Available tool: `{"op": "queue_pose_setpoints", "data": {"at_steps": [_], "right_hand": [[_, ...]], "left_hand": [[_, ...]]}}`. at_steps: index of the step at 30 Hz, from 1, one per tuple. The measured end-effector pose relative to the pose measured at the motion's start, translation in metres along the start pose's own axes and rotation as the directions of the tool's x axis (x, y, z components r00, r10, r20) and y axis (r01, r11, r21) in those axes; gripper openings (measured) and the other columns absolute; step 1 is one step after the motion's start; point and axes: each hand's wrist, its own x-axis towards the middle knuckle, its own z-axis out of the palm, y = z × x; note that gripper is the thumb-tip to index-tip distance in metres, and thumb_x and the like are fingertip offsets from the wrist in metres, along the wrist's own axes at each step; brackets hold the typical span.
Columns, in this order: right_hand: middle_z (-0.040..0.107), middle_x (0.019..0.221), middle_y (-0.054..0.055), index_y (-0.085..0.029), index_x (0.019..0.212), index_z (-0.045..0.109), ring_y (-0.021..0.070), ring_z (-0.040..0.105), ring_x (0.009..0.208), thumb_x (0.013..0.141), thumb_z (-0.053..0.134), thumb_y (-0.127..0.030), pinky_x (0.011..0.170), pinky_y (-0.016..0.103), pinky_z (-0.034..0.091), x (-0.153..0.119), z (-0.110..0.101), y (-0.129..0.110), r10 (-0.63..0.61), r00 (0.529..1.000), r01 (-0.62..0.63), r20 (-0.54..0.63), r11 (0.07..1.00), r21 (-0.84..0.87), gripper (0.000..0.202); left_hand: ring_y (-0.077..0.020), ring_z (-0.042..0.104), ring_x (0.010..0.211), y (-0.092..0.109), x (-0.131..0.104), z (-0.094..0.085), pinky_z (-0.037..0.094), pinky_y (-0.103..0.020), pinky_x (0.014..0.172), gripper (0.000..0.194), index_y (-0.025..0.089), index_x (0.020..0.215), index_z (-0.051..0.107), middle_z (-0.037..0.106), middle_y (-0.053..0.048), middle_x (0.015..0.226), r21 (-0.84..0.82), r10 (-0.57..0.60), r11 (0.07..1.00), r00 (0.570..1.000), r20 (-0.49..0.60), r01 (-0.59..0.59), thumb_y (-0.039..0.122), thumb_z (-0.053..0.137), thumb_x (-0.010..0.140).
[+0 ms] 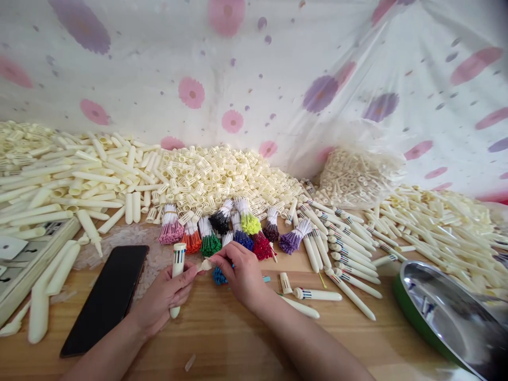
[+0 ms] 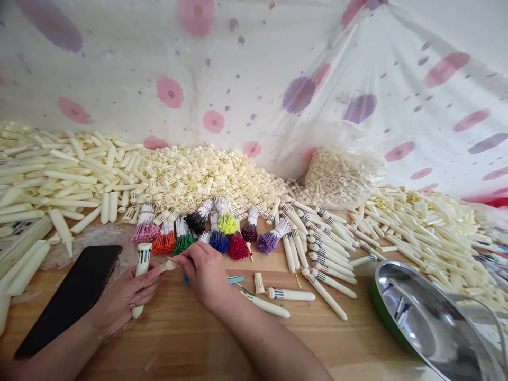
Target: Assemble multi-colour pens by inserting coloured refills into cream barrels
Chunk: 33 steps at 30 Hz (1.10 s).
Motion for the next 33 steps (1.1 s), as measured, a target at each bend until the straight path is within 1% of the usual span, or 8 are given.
{"op": "queue_pose_setpoints", "data": {"at_steps": [4, 8, 13, 18, 21, 24, 29, 33], "right_hand": [[0.059, 0.065, 0.003, -0.017, 0.068, 0.059, 0.0127, 0.053, 0.061, 0.092, 0.043, -0.040, 0.056, 0.022, 0.039, -0.001, 0.002, 0.001, -0.011, 0.999, 0.009, -0.031, 0.997, -0.074, 0.037], [0.059, 0.064, 0.004, -0.018, 0.067, 0.057, 0.0131, 0.052, 0.059, 0.094, 0.038, -0.039, 0.055, 0.023, 0.036, -0.001, 0.006, 0.002, -0.079, 0.997, 0.074, -0.016, 0.976, -0.204, 0.040], [0.057, 0.059, 0.003, -0.018, 0.062, 0.054, 0.0135, 0.051, 0.055, 0.095, 0.036, -0.038, 0.049, 0.026, 0.025, 0.000, 0.012, 0.006, -0.085, 0.996, 0.089, 0.029, 0.907, -0.412, 0.042], [0.056, 0.058, 0.002, -0.018, 0.063, 0.053, 0.0126, 0.050, 0.054, 0.095, 0.038, -0.035, 0.049, 0.026, 0.023, 0.002, 0.013, 0.009, -0.080, 0.995, 0.095, 0.052, 0.875, -0.475, 0.039], [0.058, 0.067, 0.004, -0.018, 0.069, 0.054, 0.0140, 0.052, 0.061, 0.094, 0.039, -0.034, 0.051, 0.025, 0.026, 0.004, 0.011, 0.009, -0.138, 0.983, 0.179, 0.121, 0.871, -0.458, 0.034], [0.058, 0.073, 0.004, -0.018, 0.075, 0.054, 0.0147, 0.052, 0.066, 0.095, 0.036, -0.032, 0.052, 0.024, 0.029, 0.005, 0.003, 0.007, -0.173, 0.959, 0.248, 0.223, 0.895, -0.370, 0.030], [0.057, 0.076, 0.001, -0.020, 0.087, 0.050, 0.0127, 0.051, 0.068, 0.096, 0.031, -0.028, 0.059, 0.021, 0.035, 0.008, -0.015, 0.002, -0.132, 0.942, 0.172, 0.309, 0.980, -0.104, 0.023], [0.054, 0.078, 0.000, -0.020, 0.086, 0.049, 0.0119, 0.049, 0.068, 0.095, 0.035, -0.027, 0.061, 0.020, 0.037, 0.011, -0.022, 0.005, -0.142, 0.910, 0.169, 0.389, 0.985, -0.035, 0.018]], "left_hand": [[0.0001, 0.013, 0.035, -0.001, 0.001, 0.001, 0.014, -0.011, 0.033, 0.033, 0.015, 0.068, 0.059, 0.030, 0.014, 0.041, 0.008, 0.010, 1.000, 1.000, 0.006, -0.010, 0.041, 0.077, 0.062], [-0.0004, 0.013, 0.036, -0.003, 0.002, 0.002, 0.013, -0.012, 0.034, 0.035, 0.016, 0.067, 0.057, 0.028, 0.014, 0.040, 0.042, 0.030, 0.999, 0.999, -0.023, -0.029, 0.044, 0.077, 0.060], [-0.0021, 0.018, 0.034, -0.008, 0.001, 0.005, 0.014, -0.015, 0.035, 0.041, 0.016, 0.068, 0.058, 0.030, 0.014, 0.039, 0.158, 0.078, 0.985, 0.993, -0.091, -0.063, 0.052, 0.075, 0.057], [-0.0036, 0.022, 0.032, -0.011, 0.002, 0.009, 0.015, -0.017, 0.035, 0.043, 0.016, 0.066, 0.060, 0.030, 0.013, 0.037, 0.277, 0.142, 0.955, 0.981, -0.132, -0.101, 0.056, 0.072, 0.056], [-0.0031, 0.021, 0.032, -0.011, 0.002, 0.011, 0.016, -0.016, 0.034, 0.041, 0.017, 0.065, 0.058, 0.033, 0.012, 0.037, 0.286, 0.149, 0.951, 0.984, -0.102, -0.114, 0.055, 0.071, 0.059], [-0.0024, 0.019, 0.033, -0.009, -0.001, 0.015, 0.015, -0.015, 0.034, 0.042, 0.017, 0.063, 0.054, 0.034, 0.012, 0.038, 0.222, 0.106, 0.971, 0.992, -0.072, -0.087, 0.056, 0.071, 0.060], [-0.0011, 0.018, 0.034, -0.004, -0.004, 0.020, 0.014, -0.014, 0.033, 0.046, 0.016, 0.063, 0.054, 0.033, 0.013, 0.039, 0.115, 0.040, 0.993, 0.994, -0.101, -0.028, 0.057, 0.074, 0.054], [0.0002, 0.017, 0.034, -0.004, -0.006, 0.017, 0.014, -0.011, 0.032, 0.045, 0.016, 0.069, 0.056, 0.035, 0.013, 0.040, 0.046, 0.002, 0.999, 0.998, -0.060, 0.001, 0.052, 0.078, 0.052]]}}
